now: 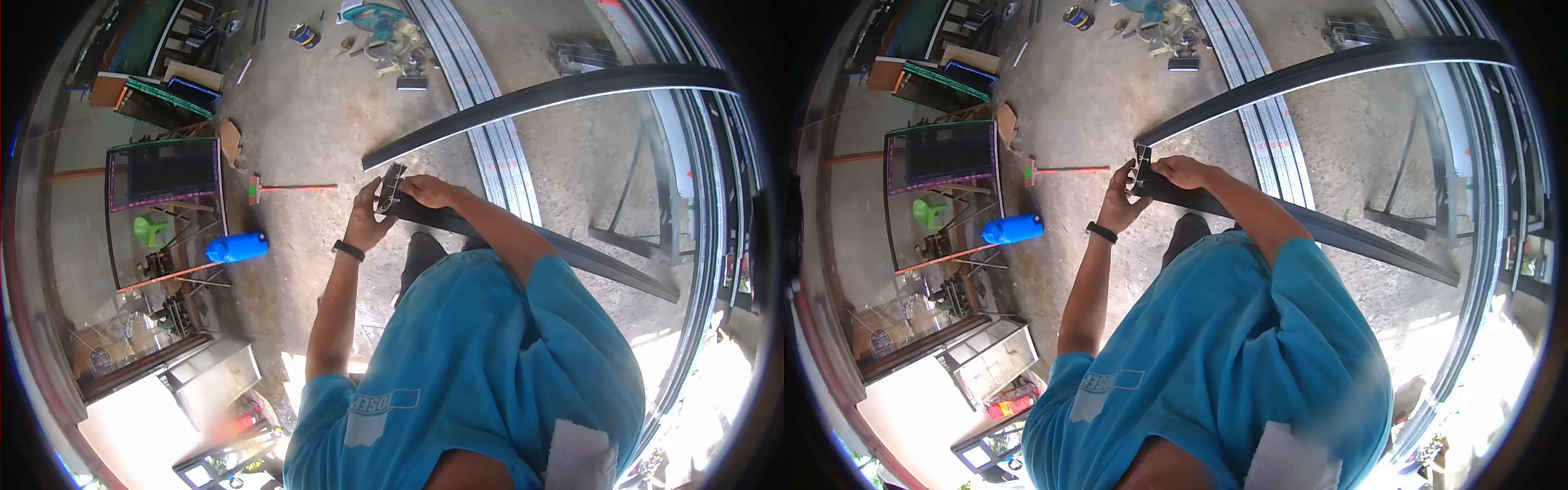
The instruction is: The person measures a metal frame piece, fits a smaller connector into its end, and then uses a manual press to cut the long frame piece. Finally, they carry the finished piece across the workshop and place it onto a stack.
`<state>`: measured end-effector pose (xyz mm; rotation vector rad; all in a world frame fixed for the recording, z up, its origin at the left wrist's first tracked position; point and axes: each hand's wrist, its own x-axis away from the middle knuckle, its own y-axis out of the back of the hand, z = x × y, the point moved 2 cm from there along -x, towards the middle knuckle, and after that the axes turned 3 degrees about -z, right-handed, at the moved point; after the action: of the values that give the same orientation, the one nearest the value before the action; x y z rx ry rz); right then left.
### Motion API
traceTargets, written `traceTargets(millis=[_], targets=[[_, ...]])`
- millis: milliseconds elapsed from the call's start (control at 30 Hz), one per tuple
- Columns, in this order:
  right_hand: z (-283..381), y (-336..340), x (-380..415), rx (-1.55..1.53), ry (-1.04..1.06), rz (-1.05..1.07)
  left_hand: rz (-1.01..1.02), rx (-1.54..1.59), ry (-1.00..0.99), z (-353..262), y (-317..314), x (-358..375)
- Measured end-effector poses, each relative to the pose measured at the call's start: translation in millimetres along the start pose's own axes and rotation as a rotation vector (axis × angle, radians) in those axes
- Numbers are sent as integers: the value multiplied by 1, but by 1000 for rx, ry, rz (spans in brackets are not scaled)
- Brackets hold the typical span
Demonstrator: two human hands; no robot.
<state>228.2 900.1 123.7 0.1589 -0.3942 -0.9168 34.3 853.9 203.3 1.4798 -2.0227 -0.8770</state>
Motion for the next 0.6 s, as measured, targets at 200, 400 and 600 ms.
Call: traceTargets(millis=[200,400,600], targets=[[7,1,6,138,-3,-49,-155,21,200,48,-39,58],[2,-1,4,161,38,-106,260,79,718,158,-110,182],[7,-1,8,145,44,-133,419,102,884,183,-146,295]])
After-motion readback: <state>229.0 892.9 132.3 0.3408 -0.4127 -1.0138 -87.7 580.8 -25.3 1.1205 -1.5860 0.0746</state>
